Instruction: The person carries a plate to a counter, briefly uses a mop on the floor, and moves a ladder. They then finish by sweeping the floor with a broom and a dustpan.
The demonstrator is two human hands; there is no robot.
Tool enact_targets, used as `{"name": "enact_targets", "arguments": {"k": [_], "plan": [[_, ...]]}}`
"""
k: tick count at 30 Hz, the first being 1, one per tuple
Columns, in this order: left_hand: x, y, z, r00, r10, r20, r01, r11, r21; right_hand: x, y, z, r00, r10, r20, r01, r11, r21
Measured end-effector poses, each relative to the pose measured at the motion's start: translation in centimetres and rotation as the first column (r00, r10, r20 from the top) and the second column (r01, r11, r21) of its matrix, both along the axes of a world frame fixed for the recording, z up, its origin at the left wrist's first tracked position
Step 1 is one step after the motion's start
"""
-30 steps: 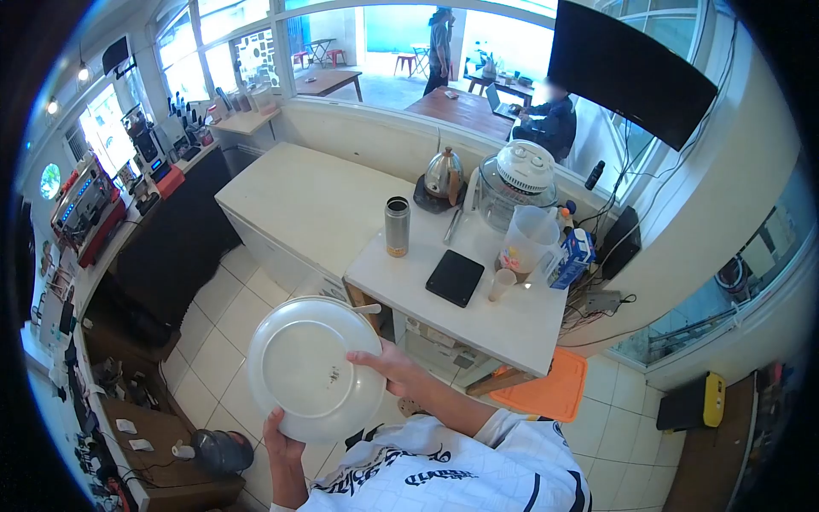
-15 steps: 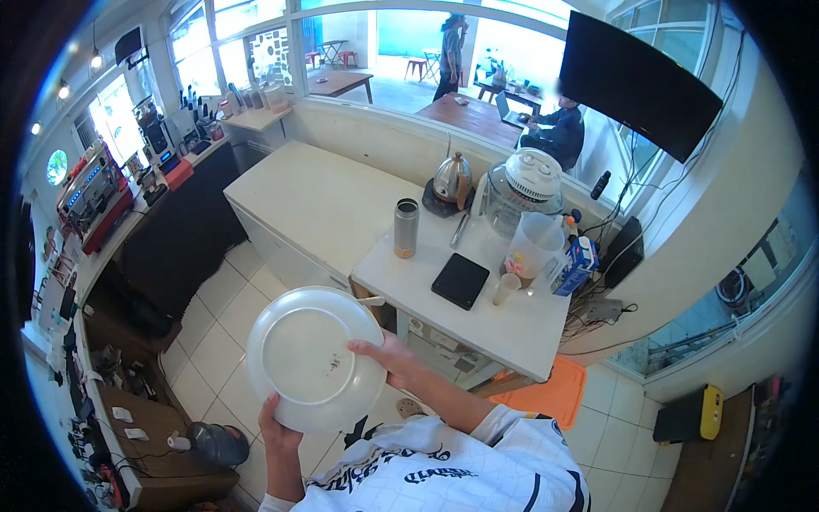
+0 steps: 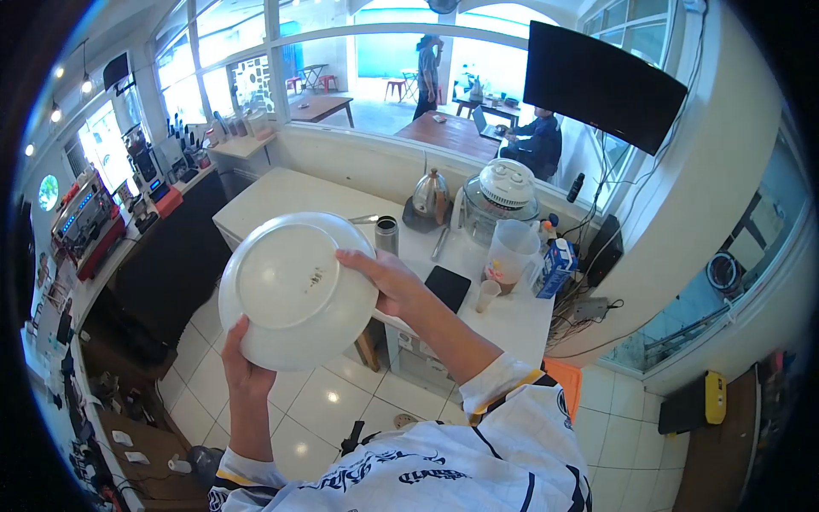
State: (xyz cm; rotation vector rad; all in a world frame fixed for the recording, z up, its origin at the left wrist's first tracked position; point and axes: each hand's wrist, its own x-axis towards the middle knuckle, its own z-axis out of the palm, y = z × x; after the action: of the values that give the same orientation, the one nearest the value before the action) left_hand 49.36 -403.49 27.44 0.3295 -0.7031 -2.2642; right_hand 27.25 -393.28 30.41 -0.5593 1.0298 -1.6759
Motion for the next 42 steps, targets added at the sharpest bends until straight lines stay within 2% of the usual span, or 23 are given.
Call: {"name": "enact_targets", "arguments": {"k": [4, 13, 16, 20, 22, 26, 29, 30, 31, 32, 33, 34, 35, 36, 39, 42], "plan": [[-1.0, 0.0, 1.0, 0.999, -0.023, -0.032, 0.023, 1.0, -0.014, -1.1, 0.3, 0.2, 1.0, 0.0, 0.026, 0.0, 1.0, -0.026], [-5.1, -1.4, 4.8, 0.994, -0.095, -0.045, 0.093, 0.994, -0.053, -4.4, 0.3, 2.7, 0.992, -0.129, 0.014, 0.13, 0.988, -0.084], [-7.6, -3.1, 6.0, 0.98, -0.179, -0.088, 0.176, 0.983, -0.048, -6.5, 0.1, 4.4, 0.993, -0.12, 0.014, 0.12, 0.986, -0.118], [-8.9, -3.5, 7.4, 0.984, -0.128, -0.121, 0.121, 0.991, -0.062, -7.8, -0.9, 6.4, 0.991, -0.126, -0.053, 0.118, 0.984, -0.135], [-8.5, -4.1, 6.6, 0.984, -0.092, -0.153, 0.082, 0.994, -0.07, -7.6, -2.1, 6.7, 0.994, -0.079, -0.071, 0.067, 0.986, -0.15], [-5.0, -3.6, 4.6, 0.982, 0.096, -0.165, -0.102, 0.994, -0.029, -5.4, -5.3, 5.7, 0.991, 0.079, -0.106, -0.09, 0.991, -0.102], [0.6, -1.6, 2.7, 0.957, 0.23, -0.176, -0.23, 0.973, 0.02, -1.4, -7.7, 3.8, 0.96, 0.238, -0.145, -0.251, 0.965, -0.075], [2.3, -0.8, 2.2, 0.951, 0.256, -0.175, -0.256, 0.966, 0.023, -0.1, -8.1, 2.7, 0.793, 0.055, -0.607, -0.309, 0.895, -0.322], [5.0, 0.8, 1.3, 0.927, 0.341, -0.159, -0.339, 0.94, 0.039, 2.2, -9.0, 1.3, 0.845, 0.255, -0.47, -0.392, 0.893, -0.222], [7.7, 2.6, -0.1, 0.88, 0.469, -0.074, -0.46, 0.881, 0.11, 4.3, -9.7, -0.1, 0.864, 0.419, -0.279, -0.464, 0.877, -0.121], [10.7, 4.5, -2.1, 0.794, 0.607, 0.04, -0.605, 0.783, 0.144, 6.3, -10.2, -1.4, 0.852, 0.519, -0.077, -0.521, 0.853, -0.021], [13.8, 6.3, -5.3, 0.747, 0.663, 0.052, -0.66, 0.728, 0.185, 9.5, -10.1, -1.9, 0.768, 0.638, 0.048, -0.64, 0.768, 0.024], [15.6, 9.8, -2.4, 0.66, 0.739, 0.136, -0.748, 0.627, 0.219, 13.5, -10.1, -3.3, 0.758, 0.65, 0.051, -0.649, 0.76, -0.038], [18.3, 12.1, -2.0, 0.636, 0.771, 0.022, -0.762, 0.624, 0.176, 17.6, -9.2, -2.6, 0.68, 0.731, -0.056, -0.733, 0.677, -0.059], [27.5, 19.6, -2.8, 0.426, 0.905, -0.025, -0.894, 0.425, 0.143, 31.2, -6.9, -4.1, 0.499, 0.866, -0.012, -0.866, 0.499, -0.025], [36.2, 30.1, -4.2, 0.281, 0.96, 0.002, -0.941, 0.275, 0.198, 42.6, 1.1, -4.4, 0.388, 0.922, 0.022, -0.92, 0.386, 0.066]]}}
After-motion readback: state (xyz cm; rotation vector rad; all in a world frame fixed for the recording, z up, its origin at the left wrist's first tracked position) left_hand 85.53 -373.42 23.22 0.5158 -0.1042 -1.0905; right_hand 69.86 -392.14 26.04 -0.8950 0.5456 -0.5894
